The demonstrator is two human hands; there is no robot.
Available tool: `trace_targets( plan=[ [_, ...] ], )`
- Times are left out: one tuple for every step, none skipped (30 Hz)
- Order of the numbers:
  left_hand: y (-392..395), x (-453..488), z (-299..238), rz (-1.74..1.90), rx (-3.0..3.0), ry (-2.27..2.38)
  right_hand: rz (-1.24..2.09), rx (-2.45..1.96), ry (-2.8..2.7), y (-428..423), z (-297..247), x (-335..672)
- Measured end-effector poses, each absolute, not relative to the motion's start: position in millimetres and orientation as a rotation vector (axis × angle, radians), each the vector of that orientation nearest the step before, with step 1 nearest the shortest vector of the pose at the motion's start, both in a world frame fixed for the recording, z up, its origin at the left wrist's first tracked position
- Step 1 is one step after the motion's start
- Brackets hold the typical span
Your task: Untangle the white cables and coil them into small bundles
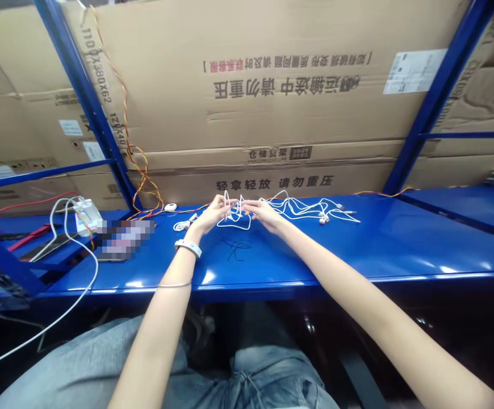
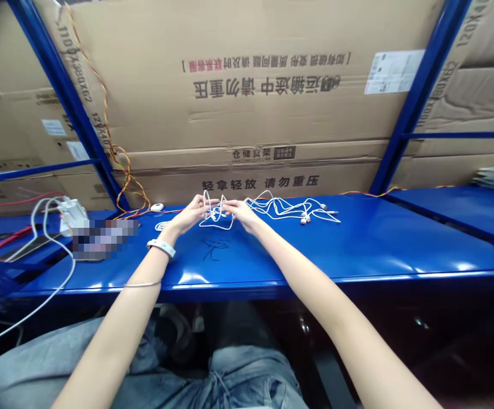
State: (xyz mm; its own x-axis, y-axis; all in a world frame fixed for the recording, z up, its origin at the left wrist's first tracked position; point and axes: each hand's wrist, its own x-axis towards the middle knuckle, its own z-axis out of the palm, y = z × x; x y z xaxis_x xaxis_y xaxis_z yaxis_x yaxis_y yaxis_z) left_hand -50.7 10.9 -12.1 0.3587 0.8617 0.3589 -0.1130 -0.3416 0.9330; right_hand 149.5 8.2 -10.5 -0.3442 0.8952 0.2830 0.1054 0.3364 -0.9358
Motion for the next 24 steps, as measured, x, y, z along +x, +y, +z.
trace_targets(
  plan=[
    [9, -47, -12, 1.194, 1.547, 0.68, 1.091, -0.872, -1.713, 7, -9, 149],
    [8, -43, -11, 1.206, 1.514, 0.692, 1.046, -0.848, -1.75, 6, -9, 147],
    [6, -40, -11, 1.218, 1.495, 0.719, 0.968, -0.833, -1.804, 5, -9, 146],
    [5, -38, -10, 1.223, 1.497, 0.751, 0.862, -0.83, -1.866, 5, -9, 145],
    [3, -37, -10, 1.224, 1.516, 0.78, 0.735, -0.836, -1.93, 5, -10, 143],
    [1, -36, -9, 1.217, 1.547, 0.798, 0.6, -0.849, -1.991, 5, -11, 141],
    [-1, -35, -9, 1.206, 1.582, 0.802, 0.471, -0.867, -2.047, 5, -13, 140],
    [-3, -35, -9, 1.198, 1.611, 0.796, 0.36, -0.884, -2.095, 6, -14, 139],
    [-4, -36, -9, 1.198, 1.631, 0.788, 0.276, -0.893, -2.134, 7, -15, 139],
    [-4, -36, -9, 1.204, 1.64, 0.785, 0.219, -0.9, -2.163, 8, -14, 140],
    [-3, -36, -9, 1.222, 1.642, 0.789, 0.178, -0.916, -2.17, 10, -14, 142],
    [-2, -37, -9, 1.246, 1.635, 0.794, 0.146, -0.953, -2.156, 11, -12, 145],
    [0, -38, -10, 1.276, 1.622, 0.797, 0.117, -1.02, -2.13, 13, -11, 150],
    [2, -38, -10, 1.308, 1.604, 0.794, 0.086, -1.113, -2.109, 14, -10, 155],
    [4, -39, -10, 1.338, 1.586, 0.784, 0.05, -1.222, -2.105, 15, -9, 160],
    [6, -40, -9, 1.365, 1.569, 0.768, 0.009, -1.334, -2.122, 16, -8, 166],
    [8, -41, -9, 1.388, 1.558, 0.748, -0.039, -1.429, -2.157, 16, -8, 170],
    [9, -42, -8, 1.405, 1.555, 0.727, -0.093, -1.496, -2.199, 16, -9, 173],
    [9, -43, -6, 1.413, 1.561, 0.705, -0.152, -1.533, -2.234, 15, -10, 176],
    [8, -43, -5, 1.413, 1.569, 0.685, -0.211, -1.545, -2.256, 14, -10, 176],
    [7, -44, -3, 1.412, 1.576, 0.669, -0.264, -1.544, -2.261, 13, -11, 176],
    [5, -44, -1, 1.41, 1.58, 0.657, -0.307, -1.54, -2.257, 12, -11, 176],
    [4, -43, 0, 1.41, 1.579, 0.646, -0.342, -1.534, -2.252, 11, -11, 175],
    [2, -43, 2, 1.414, 1.572, 0.636, -0.369, -1.532, -2.246, 11, -11, 174]
  ],
)
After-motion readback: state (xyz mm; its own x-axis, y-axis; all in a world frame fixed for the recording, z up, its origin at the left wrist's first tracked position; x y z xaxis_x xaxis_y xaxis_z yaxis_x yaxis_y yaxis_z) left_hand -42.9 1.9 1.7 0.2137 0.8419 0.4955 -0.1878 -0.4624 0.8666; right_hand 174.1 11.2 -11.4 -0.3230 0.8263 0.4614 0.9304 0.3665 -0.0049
